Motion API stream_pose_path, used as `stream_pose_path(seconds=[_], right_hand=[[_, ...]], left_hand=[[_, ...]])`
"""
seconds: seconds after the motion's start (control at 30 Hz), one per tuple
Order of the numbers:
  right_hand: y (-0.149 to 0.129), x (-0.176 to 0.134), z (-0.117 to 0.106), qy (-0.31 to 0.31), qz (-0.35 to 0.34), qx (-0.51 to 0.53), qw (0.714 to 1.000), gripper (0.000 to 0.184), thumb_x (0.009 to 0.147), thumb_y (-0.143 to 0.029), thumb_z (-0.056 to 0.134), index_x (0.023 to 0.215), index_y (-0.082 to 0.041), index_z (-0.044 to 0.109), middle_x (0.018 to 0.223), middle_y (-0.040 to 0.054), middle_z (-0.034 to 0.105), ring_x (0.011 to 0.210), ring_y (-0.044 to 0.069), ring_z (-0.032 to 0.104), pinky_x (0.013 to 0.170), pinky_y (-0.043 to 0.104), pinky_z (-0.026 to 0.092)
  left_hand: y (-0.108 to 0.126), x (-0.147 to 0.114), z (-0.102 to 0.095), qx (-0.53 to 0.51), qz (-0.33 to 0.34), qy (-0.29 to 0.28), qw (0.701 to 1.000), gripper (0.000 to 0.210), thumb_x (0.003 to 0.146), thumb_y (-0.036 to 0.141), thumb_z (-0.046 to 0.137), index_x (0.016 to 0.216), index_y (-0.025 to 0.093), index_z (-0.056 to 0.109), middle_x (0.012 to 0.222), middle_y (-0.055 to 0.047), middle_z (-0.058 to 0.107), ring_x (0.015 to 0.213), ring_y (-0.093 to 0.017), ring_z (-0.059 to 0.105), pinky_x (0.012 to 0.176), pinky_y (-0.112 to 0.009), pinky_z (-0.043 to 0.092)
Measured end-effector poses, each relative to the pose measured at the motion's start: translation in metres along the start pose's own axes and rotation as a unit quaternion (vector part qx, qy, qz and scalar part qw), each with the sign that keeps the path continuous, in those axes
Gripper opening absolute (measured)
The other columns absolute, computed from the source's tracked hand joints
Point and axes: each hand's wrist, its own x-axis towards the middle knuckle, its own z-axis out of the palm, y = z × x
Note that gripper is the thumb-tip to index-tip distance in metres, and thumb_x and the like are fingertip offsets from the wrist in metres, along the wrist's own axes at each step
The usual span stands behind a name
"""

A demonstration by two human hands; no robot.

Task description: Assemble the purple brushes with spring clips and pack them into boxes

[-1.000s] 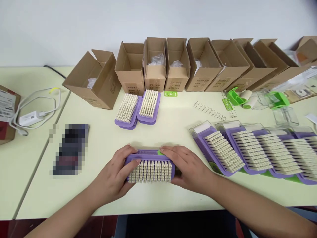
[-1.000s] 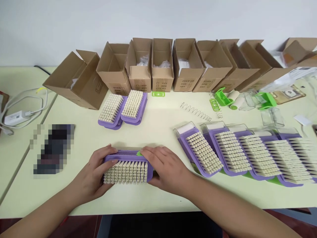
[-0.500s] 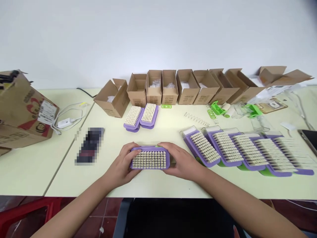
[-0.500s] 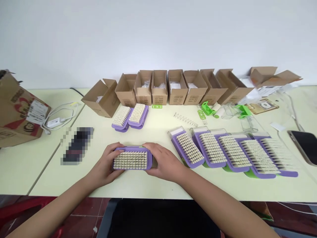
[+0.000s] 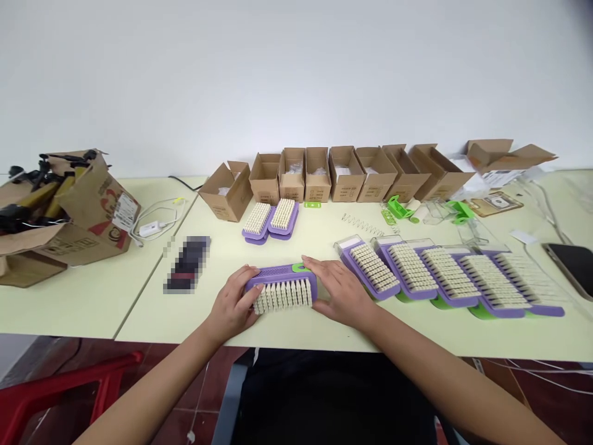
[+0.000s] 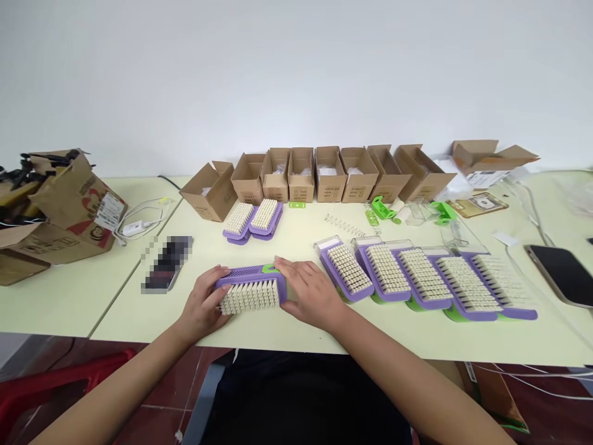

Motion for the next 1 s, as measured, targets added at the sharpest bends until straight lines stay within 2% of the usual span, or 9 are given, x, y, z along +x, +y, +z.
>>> stream_pose_path(seconds=[0.1, 0.27, 0.4, 0.5, 0.57, 0.67, 0.8, 0.9, 1.0], right_hand=[[0.003, -0.002, 0.001, -0.003, 0.005, 0.006, 1.0, 0.082, 0.092, -0.02, 0.07, 0.167, -0.02, 0.035, 0.156, 0.0189, 0.064, 0.135, 0.036, 0.068, 0.105, 0.055, 0.058], [0.009, -0.005, 0.004, -0.025, -0.011, 0.027, 0.999, 0.082, 0.093, -0.022, 0.07, 0.167, -0.021, 0.034, 0.157, 0.0192, 0.062, 0.135, 0.036, 0.067, 0.107, 0.055, 0.056], [0.013, -0.005, 0.005, -0.046, -0.015, 0.071, 0.996, 0.09, 0.091, -0.026, 0.076, 0.168, -0.023, 0.031, 0.16, 0.0202, 0.059, 0.141, 0.037, 0.063, 0.111, 0.057, 0.054], [0.012, -0.002, 0.001, -0.065, 0.013, 0.114, 0.991, 0.092, 0.088, -0.03, 0.082, 0.166, -0.025, 0.035, 0.158, 0.0187, 0.061, 0.142, 0.037, 0.062, 0.115, 0.057, 0.052], [0.01, 0.002, -0.003, -0.075, 0.067, 0.176, 0.979, 0.09, 0.087, -0.035, 0.087, 0.164, -0.027, 0.041, 0.155, 0.0159, 0.063, 0.141, 0.036, 0.062, 0.116, 0.055, 0.052], [0.007, 0.007, -0.009, -0.067, 0.178, 0.33, 0.925, 0.083, 0.086, -0.044, 0.09, 0.157, -0.031, 0.05, 0.152, 0.0112, 0.064, 0.139, 0.032, 0.063, 0.115, 0.047, 0.055], [0.012, 0.013, -0.013, 0.001, 0.264, 0.495, 0.828, 0.074, 0.088, -0.047, 0.088, 0.151, -0.03, 0.054, 0.147, 0.0096, 0.066, 0.137, 0.03, 0.065, 0.113, 0.045, 0.056], [0.019, 0.016, -0.019, 0.051, 0.313, 0.538, 0.781, 0.068, 0.084, -0.05, 0.09, 0.142, -0.027, 0.06, 0.138, 0.0088, 0.071, 0.127, 0.03, 0.069, 0.108, 0.046, 0.059], [0.024, 0.021, -0.03, 0.083, 0.356, 0.557, 0.745, 0.061, 0.079, -0.051, 0.092, 0.13, -0.027, 0.067, 0.127, 0.0073, 0.075, 0.12, 0.03, 0.071, 0.106, 0.048, 0.058]], left_hand=[[-0.002, -0.002, 0.002, -0.004, -0.001, -0.002, 1.0, 0.085, 0.08, 0.006, 0.082, 0.153, 0.024, 0.042, 0.152, -0.025, 0.054, 0.142, -0.04, 0.058, 0.111, -0.069, 0.058], [-0.003, -0.004, 0.001, -0.01, 0.001, -0.009, 1.0, 0.076, 0.08, 0.009, 0.084, 0.146, 0.027, 0.05, 0.155, -0.022, 0.055, 0.141, -0.039, 0.059, 0.11, -0.068, 0.059], [-0.005, 0.003, 0.001, -0.043, -0.011, -0.016, 0.999, 0.084, 0.079, 0.01, 0.086, 0.151, 0.028, 0.048, 0.157, -0.022, 0.055, 0.141, -0.038, 0.061, 0.112, -0.067, 0.058], [-0.007, 0.009, 0.0, -0.084, -0.057, -0.038, 0.994, 0.087, 0.082, 0.015, 0.088, 0.157, 0.03, 0.045, 0.152, -0.022, 0.06, 0.137, -0.037, 0.065, 0.108, -0.061, 0.061], [-0.006, 0.012, 0.0, -0.119, -0.097, -0.052, 0.987, 0.089, 0.083, 0.023, 0.091, 0.158, 0.031, 0.045, 0.147, -0.02, 0.065, 0.133, -0.035, 0.069, 0.104, -0.054, 0.064], [0.003, 0.017, 0.004, -0.179, -0.201, -0.034, 0.963, 0.091, 0.078, 0.037, 0.098, 0.156, 0.031, 0.05, 0.14, -0.015, 0.071, 0.127, -0.035, 0.072, 0.104, -0.05, 0.064], [0.022, 0.037, 0.022, -0.289, -0.366, -0.001, 0.885, 0.081, 0.079, 0.042, 0.096, 0.15, 0.028, 0.059, 0.144, -0.013, 0.068, 0.129, -0.035, 0.071, 0.107, -0.048, 0.062], [0.03, 0.063, 0.037, -0.373, -0.42, 0.022, 0.827, 0.076, 0.08, 0.041, 0.095, 0.146, 0.027, 0.061, 0.147, -0.012, 0.066, 0.13, -0.034, 0.07, 0.107, -0.046, 0.061], [0.029, 0.093, 0.045, -0.425, -0.432, 0.038, 0.795, 0.073, 0.079, 0.041, 0.096, 0.142, 0.026, 0.063, 0.142, -0.011, 0.068, 0.128, -0.032, 0.07, 0.108, -0.045, 0.06]])
